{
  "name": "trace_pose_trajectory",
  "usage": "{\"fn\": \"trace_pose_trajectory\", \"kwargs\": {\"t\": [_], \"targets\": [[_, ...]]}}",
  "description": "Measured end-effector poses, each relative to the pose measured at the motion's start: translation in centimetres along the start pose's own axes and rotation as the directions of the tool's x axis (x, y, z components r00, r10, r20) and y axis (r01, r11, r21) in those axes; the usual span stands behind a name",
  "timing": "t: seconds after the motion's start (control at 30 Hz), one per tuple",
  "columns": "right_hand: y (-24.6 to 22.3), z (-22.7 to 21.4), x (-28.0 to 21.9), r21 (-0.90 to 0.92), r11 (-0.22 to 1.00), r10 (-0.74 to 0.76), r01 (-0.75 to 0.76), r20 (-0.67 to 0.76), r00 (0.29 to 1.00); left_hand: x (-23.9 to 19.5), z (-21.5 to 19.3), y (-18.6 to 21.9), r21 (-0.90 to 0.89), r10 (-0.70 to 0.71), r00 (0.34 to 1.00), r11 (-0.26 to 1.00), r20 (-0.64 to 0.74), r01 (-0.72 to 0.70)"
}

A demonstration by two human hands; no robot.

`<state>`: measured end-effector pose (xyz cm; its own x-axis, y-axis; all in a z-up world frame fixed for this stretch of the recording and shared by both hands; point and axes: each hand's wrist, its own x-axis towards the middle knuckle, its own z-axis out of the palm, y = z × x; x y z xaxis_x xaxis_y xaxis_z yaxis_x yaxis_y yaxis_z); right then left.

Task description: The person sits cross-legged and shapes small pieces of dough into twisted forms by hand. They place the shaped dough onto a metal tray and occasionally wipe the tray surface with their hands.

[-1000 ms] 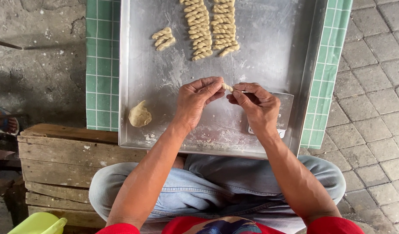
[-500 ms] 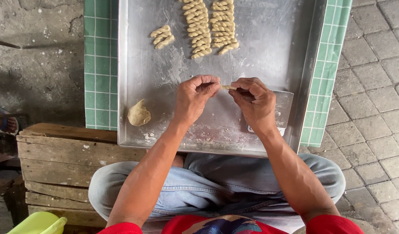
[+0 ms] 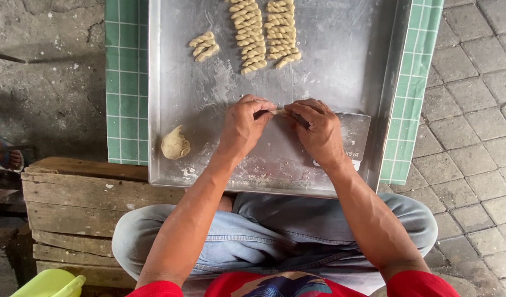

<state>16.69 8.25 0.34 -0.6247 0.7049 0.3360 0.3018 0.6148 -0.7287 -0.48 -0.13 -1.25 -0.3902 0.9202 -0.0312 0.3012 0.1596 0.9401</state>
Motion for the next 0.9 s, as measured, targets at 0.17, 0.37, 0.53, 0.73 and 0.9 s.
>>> {"fn": "trace_pose_trajectory", "kwargs": {"t": [0.17, 0.37, 0.53, 0.73, 0.9], "targets": [[0.8, 0.5, -0.3, -0.090, 0.995, -0.040, 0.040, 0.003, 0.999, 0.0, 0.2, -1.0, 0.170, 0.103, 0.995, 0.980, 0.012, -0.104], [1.6, 0.7, -0.4, -0.228, 0.968, -0.108, 0.110, 0.021, 0.994, 0.2, -0.6, -1.2, 0.352, 0.224, 0.973, 0.908, 0.049, -0.226], [2.2, 0.8, -0.7, -0.240, 0.966, -0.091, 0.096, 0.030, 0.995, 0.0, -0.7, -2.2, 0.412, 0.292, 0.954, 0.862, 0.076, -0.296], [2.1, 0.6, -0.5, -0.269, 0.959, -0.079, 0.087, 0.042, 0.996, 0.2, -1.1, -1.8, 0.409, 0.331, 0.939, 0.847, 0.094, -0.340], [1.9, 0.5, -0.6, -0.267, 0.961, -0.066, 0.075, 0.046, 0.997, 0.0, -1.0, -1.6, 0.417, 0.275, 0.955, 0.859, 0.114, -0.297]]}}
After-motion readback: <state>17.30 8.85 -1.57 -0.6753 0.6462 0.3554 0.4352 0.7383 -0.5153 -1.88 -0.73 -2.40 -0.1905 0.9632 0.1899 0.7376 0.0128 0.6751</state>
